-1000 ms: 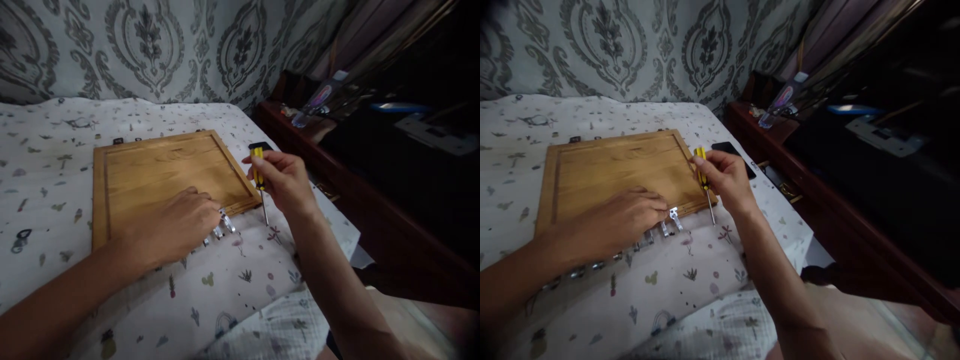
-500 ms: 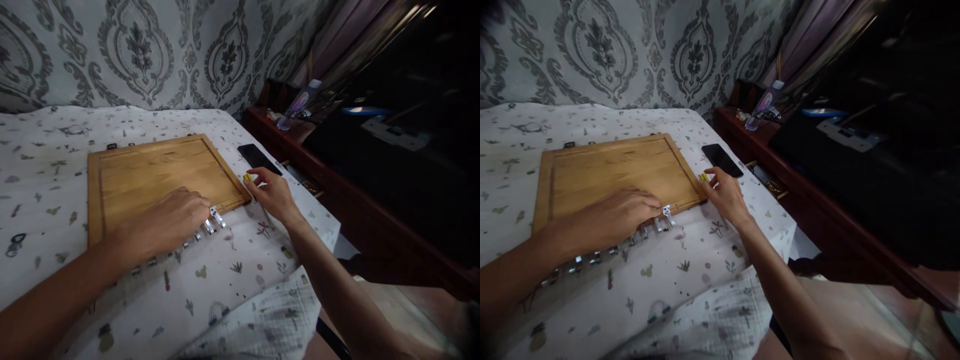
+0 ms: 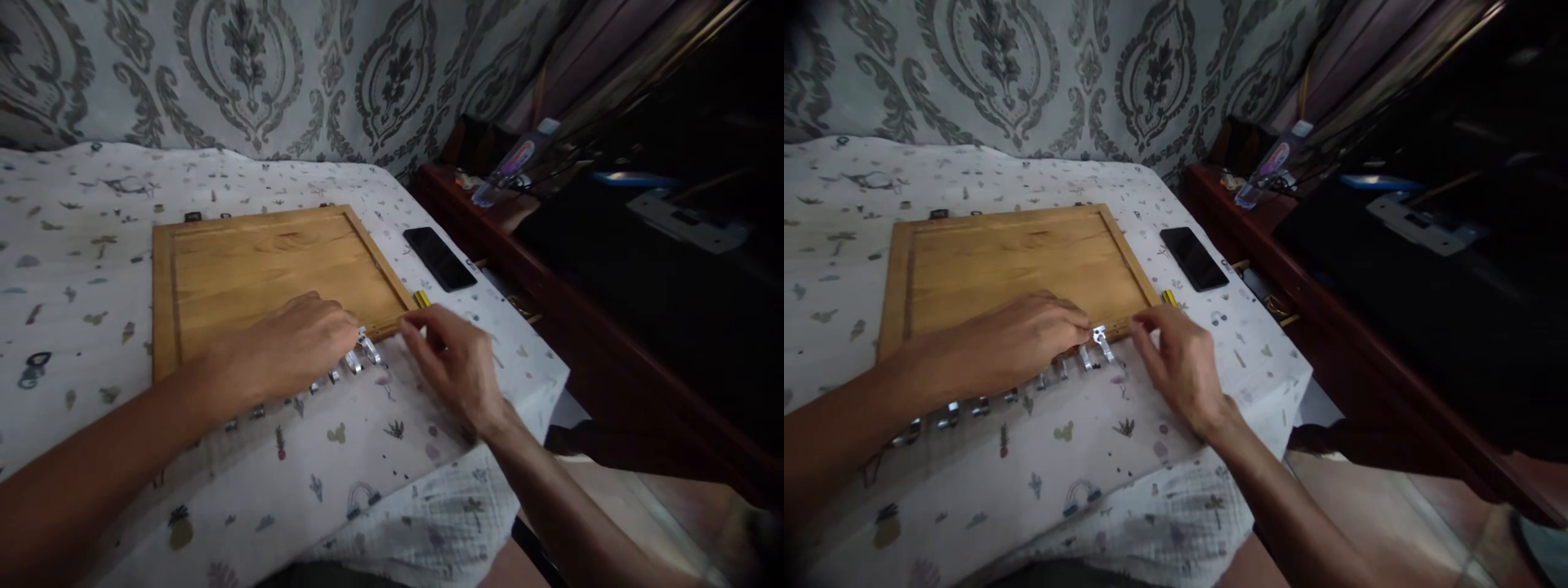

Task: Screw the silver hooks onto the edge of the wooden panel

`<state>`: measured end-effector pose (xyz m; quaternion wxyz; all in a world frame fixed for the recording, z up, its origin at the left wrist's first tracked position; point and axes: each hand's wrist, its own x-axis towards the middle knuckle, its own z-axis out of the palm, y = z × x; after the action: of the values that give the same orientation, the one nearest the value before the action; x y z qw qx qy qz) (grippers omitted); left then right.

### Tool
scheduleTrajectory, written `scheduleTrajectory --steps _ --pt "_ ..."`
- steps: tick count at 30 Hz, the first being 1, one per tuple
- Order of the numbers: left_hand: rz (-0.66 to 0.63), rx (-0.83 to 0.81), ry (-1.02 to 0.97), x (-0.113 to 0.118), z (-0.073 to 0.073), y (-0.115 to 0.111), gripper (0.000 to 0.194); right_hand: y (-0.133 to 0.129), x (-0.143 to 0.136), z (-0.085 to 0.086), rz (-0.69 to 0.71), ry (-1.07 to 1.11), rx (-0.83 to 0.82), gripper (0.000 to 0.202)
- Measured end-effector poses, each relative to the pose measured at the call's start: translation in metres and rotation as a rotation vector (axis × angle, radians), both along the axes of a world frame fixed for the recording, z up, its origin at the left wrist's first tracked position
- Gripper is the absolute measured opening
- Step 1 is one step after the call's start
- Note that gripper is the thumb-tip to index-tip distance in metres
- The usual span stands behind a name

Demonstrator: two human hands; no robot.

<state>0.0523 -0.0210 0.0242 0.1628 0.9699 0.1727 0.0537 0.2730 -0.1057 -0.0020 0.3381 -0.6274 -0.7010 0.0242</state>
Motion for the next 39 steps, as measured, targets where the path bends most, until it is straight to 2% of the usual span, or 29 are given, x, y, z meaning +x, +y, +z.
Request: scheduleTrajectory --steps 3,8,22,24,27,30,33,36,39 --pt "0.011 0.003 0.063 0.001 0.003 0.000 0.023 -0.010 -0.017 -0.002 0.101 0.131 -0.189 0.031" --pt "0.007 0.015 0.067 0.002 0.004 -0.001 0.019 -0.011 -0.021 -0.011 0.092 0.277 -0.372 0.029" --pt "0.012 -0.019 0.058 0.001 0.001 0.001 0.022 -0.011 -0.024 -0.017 0.065 0.328 -0.404 0.033" --pt "0.020 -0.022 0.055 0.001 0.000 0.001 0.019 -0.011 -0.024 -0.013 0.071 0.312 -0.395 0.033" --pt "0.045 -0.001 0.059 0.004 0.004 -0.002 0.019 -0.004 -0.021 0.002 0.089 0.285 -0.331 0.034" --pt "0.021 0.067 0.102 0.006 0.013 -0.005 0.017 0.019 -0.019 0.019 0.137 0.217 -0.219 0.038" --pt "-0.012 0.091 0.180 0.006 0.022 -0.004 0.019 0.063 -0.031 0.035 0.226 0.153 -0.130 0.036" --pt "0.007 0.127 0.251 0.007 0.029 -0.003 0.022 0.113 -0.069 0.053 0.379 0.039 -0.175 0.027" --pt "-0.004 0.136 0.258 0.007 0.032 -0.003 0.025 0.158 -0.121 0.064 0.465 -0.123 -0.254 0.021"
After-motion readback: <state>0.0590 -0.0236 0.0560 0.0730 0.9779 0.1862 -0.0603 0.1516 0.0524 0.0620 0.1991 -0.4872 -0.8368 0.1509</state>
